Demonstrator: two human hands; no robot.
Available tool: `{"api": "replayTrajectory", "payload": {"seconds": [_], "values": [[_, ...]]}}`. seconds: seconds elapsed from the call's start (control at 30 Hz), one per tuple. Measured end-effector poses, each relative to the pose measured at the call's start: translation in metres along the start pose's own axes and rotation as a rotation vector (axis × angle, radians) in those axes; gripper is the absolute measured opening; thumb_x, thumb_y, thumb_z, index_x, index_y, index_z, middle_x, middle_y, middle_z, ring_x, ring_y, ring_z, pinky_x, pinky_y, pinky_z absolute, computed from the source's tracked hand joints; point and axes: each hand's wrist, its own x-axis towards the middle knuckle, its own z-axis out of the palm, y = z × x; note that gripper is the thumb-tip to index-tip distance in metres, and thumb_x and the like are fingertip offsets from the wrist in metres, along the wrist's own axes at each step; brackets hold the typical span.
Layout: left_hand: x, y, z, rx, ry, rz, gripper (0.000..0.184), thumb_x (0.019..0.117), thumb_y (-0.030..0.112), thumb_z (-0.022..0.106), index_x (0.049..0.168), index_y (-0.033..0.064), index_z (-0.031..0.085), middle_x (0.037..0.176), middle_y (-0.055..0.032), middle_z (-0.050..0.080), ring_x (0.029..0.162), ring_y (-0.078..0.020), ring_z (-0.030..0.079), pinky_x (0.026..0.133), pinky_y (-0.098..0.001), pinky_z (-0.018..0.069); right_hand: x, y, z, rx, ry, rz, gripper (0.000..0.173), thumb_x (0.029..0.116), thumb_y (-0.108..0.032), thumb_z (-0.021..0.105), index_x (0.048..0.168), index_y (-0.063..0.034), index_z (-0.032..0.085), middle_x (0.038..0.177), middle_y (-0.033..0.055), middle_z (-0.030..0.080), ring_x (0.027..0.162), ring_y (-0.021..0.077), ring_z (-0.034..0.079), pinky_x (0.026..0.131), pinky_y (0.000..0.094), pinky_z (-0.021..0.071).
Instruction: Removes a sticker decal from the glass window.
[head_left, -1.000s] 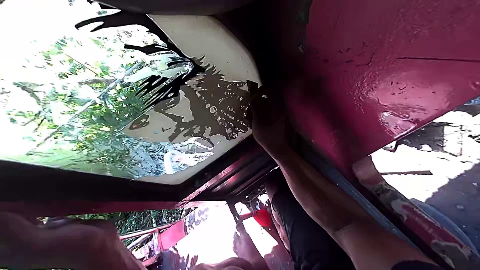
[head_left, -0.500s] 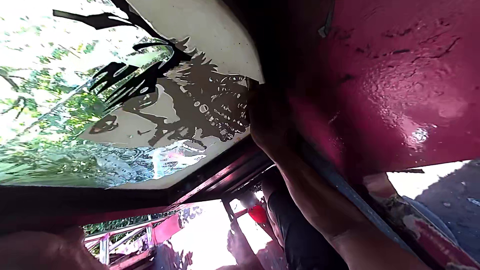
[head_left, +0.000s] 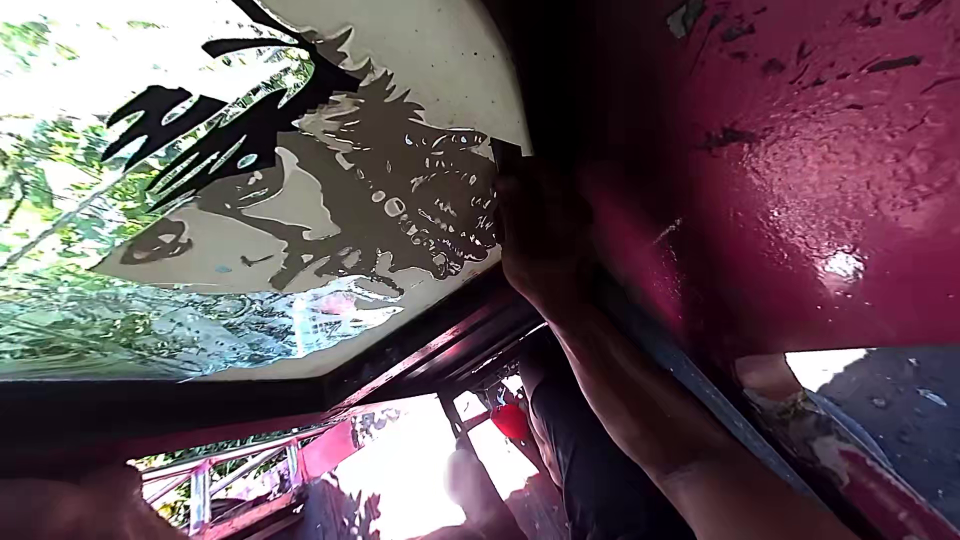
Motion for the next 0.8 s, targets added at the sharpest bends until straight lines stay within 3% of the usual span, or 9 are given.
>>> {"api": "replayTrajectory", "payload": {"seconds": [0.1,0.17,0.27,0.43,0.57,0.67,0.8], "values": [[-0.002,0.002,0.001,0.033,0.024,-0.022,0.012,0.1014,-0.007,0.036,0.100,-0.0103,0.048,0.082,-0.0208,0.058,0.078,-0.0281,0.065,0.071,-0.0454,0.0586,0.001,-0.002,0.000,0.001,-0.013,-0.001,0.012,0.0988,-0.002,0.058,0.090,0.0036,0.064,0.066,-0.0023,0.058,0.052,-0.0008,0.052,0.048,0.0186,0.0478],[-0.005,0.005,0.002,0.061,0.017,-0.040,0.013,0.1036,-0.005,0.035,0.102,-0.0063,0.048,0.083,-0.0153,0.059,0.078,-0.0223,0.065,0.073,-0.0399,0.0593,0.000,-0.002,0.000,0.004,-0.010,0.005,0.013,0.0992,-0.002,0.057,0.088,0.0013,0.062,0.065,-0.0040,0.056,0.052,-0.0014,0.051,0.048,0.0181,0.0469],[0.000,0.000,0.000,0.036,0.043,-0.005,0.012,0.1011,-0.008,0.035,0.101,-0.0117,0.046,0.083,-0.0230,0.058,0.079,-0.0304,0.065,0.072,-0.0477,0.0587,0.001,-0.001,0.001,0.016,0.002,0.007,0.016,0.0998,-0.003,0.056,0.085,-0.0014,0.060,0.064,-0.0053,0.054,0.051,-0.0020,0.050,0.047,0.0177,0.0458],[0.000,0.000,0.000,0.049,0.088,-0.031,0.015,0.1033,-0.004,0.035,0.105,-0.0096,0.049,0.087,-0.0216,0.058,0.083,-0.0285,0.065,0.076,-0.0463,0.0584,0.002,-0.006,0.002,-0.009,-0.009,0.038,0.014,0.0994,-0.002,0.057,0.087,0.0004,0.062,0.064,-0.0043,0.056,0.051,-0.0015,0.052,0.047,0.0183,0.0479],[0.000,0.000,0.000,0.025,0.131,-0.046,0.018,0.1048,-0.001,0.035,0.109,-0.0088,0.051,0.091,-0.0207,0.060,0.086,-0.0266,0.066,0.078,-0.0442,0.0582,-0.009,0.058,-0.011,0.250,-0.069,-0.285,0.012,0.1035,-0.003,0.057,0.105,0.0053,0.065,0.077,0.0012,0.063,0.061,0.0045,0.060,0.050,0.0226,0.0533],[0.000,0.000,0.002,0.039,0.134,-0.047,0.020,0.1065,0.000,0.032,0.111,-0.0078,0.049,0.094,-0.0188,0.059,0.089,-0.0252,0.064,0.082,-0.0423,0.0565,-0.001,0.005,-0.001,0.029,-0.001,-0.009,0.014,0.0988,-0.002,0.057,0.086,-0.0003,0.062,0.065,-0.0042,0.056,0.053,-0.0010,0.052,0.048,0.0189,0.0474],[0.001,-0.001,-0.001,0.072,0.106,-0.038,0.014,0.1013,-0.008,0.037,0.099,-0.0090,0.050,0.083,-0.0198,0.059,0.079,-0.0268,0.065,0.074,-0.0431,0.0581,0.003,-0.001,0.003,0.028,0.012,-0.003,0.015,0.0976,-0.001,0.057,0.084,0.0016,0.062,0.064,-0.0036,0.055,0.051,-0.0014,0.049,0.046,0.0179,0.0450]]}}
